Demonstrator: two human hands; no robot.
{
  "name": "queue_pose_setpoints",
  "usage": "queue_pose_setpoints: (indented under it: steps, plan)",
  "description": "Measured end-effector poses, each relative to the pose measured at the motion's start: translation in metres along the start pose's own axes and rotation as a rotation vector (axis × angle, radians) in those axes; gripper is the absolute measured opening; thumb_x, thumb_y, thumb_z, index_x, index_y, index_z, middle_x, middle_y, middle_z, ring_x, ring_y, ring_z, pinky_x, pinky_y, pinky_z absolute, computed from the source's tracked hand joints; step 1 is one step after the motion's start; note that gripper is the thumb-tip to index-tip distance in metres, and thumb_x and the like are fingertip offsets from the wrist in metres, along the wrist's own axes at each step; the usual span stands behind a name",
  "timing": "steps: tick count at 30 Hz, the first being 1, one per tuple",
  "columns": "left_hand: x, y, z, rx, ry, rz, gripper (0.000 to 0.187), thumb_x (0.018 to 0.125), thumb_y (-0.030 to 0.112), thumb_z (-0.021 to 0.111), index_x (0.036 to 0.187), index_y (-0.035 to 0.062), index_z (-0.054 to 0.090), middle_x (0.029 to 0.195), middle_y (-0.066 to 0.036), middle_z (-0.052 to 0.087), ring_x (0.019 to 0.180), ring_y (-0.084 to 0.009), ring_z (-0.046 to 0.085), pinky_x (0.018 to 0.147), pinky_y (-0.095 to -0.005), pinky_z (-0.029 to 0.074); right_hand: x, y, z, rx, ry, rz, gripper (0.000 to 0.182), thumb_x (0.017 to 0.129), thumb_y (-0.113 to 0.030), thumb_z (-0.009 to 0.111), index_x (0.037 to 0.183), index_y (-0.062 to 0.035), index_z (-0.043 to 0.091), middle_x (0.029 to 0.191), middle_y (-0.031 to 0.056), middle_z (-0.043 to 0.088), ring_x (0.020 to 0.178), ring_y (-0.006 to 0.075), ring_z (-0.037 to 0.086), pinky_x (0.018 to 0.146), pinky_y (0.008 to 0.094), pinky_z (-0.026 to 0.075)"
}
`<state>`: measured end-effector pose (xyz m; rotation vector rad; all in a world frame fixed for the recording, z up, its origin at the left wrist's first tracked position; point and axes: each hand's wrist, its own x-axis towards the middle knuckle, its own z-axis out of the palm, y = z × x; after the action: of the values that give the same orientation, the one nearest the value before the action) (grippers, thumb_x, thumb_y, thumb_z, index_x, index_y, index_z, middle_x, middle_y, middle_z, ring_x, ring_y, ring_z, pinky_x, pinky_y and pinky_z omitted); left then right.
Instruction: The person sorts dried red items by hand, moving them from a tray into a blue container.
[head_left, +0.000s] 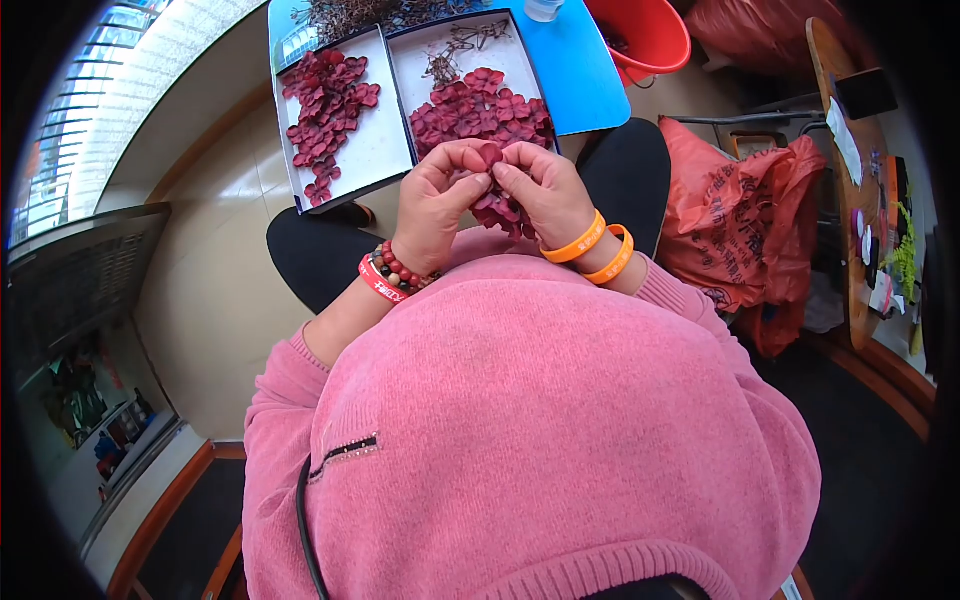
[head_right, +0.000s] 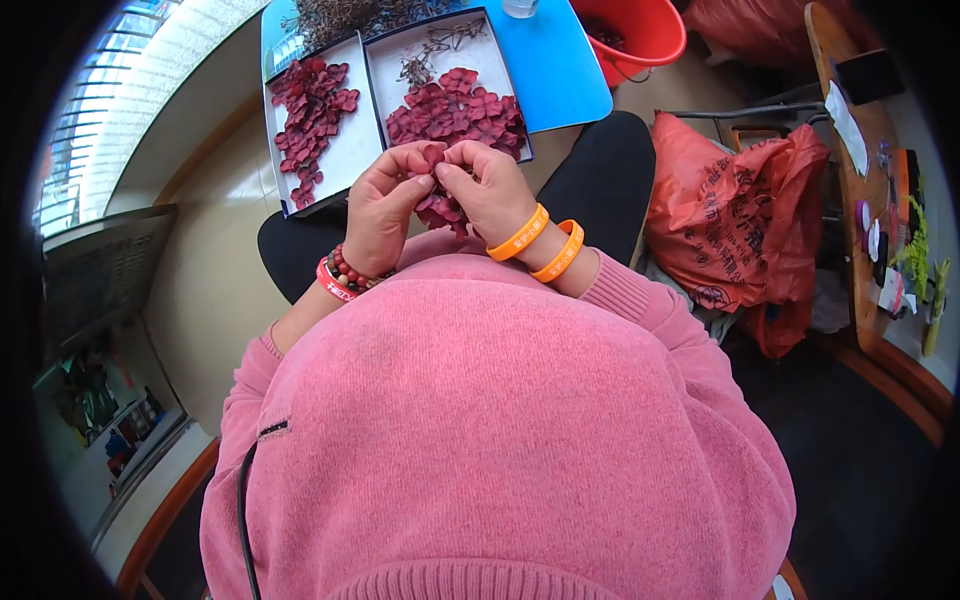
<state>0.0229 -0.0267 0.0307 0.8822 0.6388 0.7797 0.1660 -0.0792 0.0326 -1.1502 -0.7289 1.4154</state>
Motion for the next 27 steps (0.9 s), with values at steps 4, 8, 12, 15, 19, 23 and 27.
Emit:
queue_pose_setpoints:
  steps: [4, 8, 12, 15, 19, 23, 27]
  plan:
    - [-0.002, -0.002, -0.006, -0.119, -0.003, -0.106, 0.017, 0.083, -0.003, 0.059, 0.097, 0.0041, 0.054, 0.099, -0.003, 0.058, 0.086, -0.0082, 0.056, 0.076, -0.0220, 0.047, -0.002, -0.006, 0.000, -0.147, 0.005, -0.037, 0.010, 0.089, -0.011, 0.058, 0.092, -0.0006, 0.059, 0.078, -0.0018, 0.058, 0.067, 0.0020, 0.049, 0.057, 0.0185, 0.042]
    - [0.000, -0.005, -0.007, -0.109, -0.006, -0.114, 0.015, 0.083, -0.002, 0.059, 0.096, 0.0035, 0.053, 0.099, -0.003, 0.058, 0.084, -0.0082, 0.055, 0.076, -0.0202, 0.046, -0.002, 0.001, -0.001, -0.193, 0.019, -0.087, 0.010, 0.089, -0.011, 0.057, 0.091, -0.0006, 0.059, 0.077, -0.0018, 0.057, 0.067, 0.0022, 0.049, 0.058, 0.0188, 0.042]
    - [0.002, -0.012, -0.009, 0.270, 0.008, 0.174, 0.017, 0.083, -0.003, 0.057, 0.099, 0.0022, 0.052, 0.105, -0.006, 0.056, 0.090, -0.0122, 0.054, 0.083, -0.0254, 0.044, 0.001, 0.004, -0.001, -0.198, 0.066, -0.078, 0.010, 0.088, -0.010, 0.057, 0.089, -0.0005, 0.058, 0.075, -0.0007, 0.058, 0.065, 0.0026, 0.050, 0.055, 0.0192, 0.043]
    - [0.004, -0.012, -0.011, 0.744, 0.050, 0.471, 0.014, 0.081, -0.001, 0.059, 0.094, 0.0010, 0.054, 0.104, -0.008, 0.056, 0.088, -0.0128, 0.053, 0.080, -0.0256, 0.043, 0.001, 0.000, 0.005, -0.266, 0.153, -0.076, 0.010, 0.087, -0.010, 0.058, 0.087, -0.0004, 0.057, 0.073, 0.0009, 0.058, 0.062, 0.0042, 0.052, 0.052, 0.0211, 0.044]
    - [0.001, -0.003, -0.005, 0.887, 0.052, 0.529, 0.009, 0.079, -0.001, 0.061, 0.086, -0.0001, 0.056, 0.102, -0.009, 0.056, 0.087, -0.0140, 0.054, 0.078, -0.0265, 0.044, 0.001, 0.000, 0.009, -0.411, 0.165, -0.207, 0.010, 0.087, -0.010, 0.058, 0.086, -0.0001, 0.055, 0.072, 0.0030, 0.059, 0.057, 0.0066, 0.056, 0.047, 0.0224, 0.045]
    - [0.003, -0.007, -0.009, 0.971, 0.044, 0.524, 0.010, 0.077, -0.001, 0.060, 0.085, 0.0000, 0.056, 0.102, -0.011, 0.056, 0.088, -0.0188, 0.055, 0.079, -0.0288, 0.044, 0.001, 0.004, 0.008, -0.415, 0.130, -0.243, 0.011, 0.088, -0.010, 0.058, 0.086, -0.0001, 0.054, 0.071, 0.0043, 0.059, 0.053, 0.0082, 0.058, 0.040, 0.0226, 0.045]
    - [0.006, -0.003, -0.009, 1.194, 0.007, 0.784, 0.014, 0.074, -0.002, 0.060, 0.086, 0.0019, 0.054, 0.101, -0.012, 0.057, 0.091, -0.0254, 0.057, 0.090, -0.0396, 0.041, 0.001, 0.000, 0.009, -0.168, 0.066, -0.075, 0.013, 0.089, -0.012, 0.058, 0.087, -0.0004, 0.053, 0.071, 0.0045, 0.059, 0.051, 0.0093, 0.058, 0.037, 0.0229, 0.045]
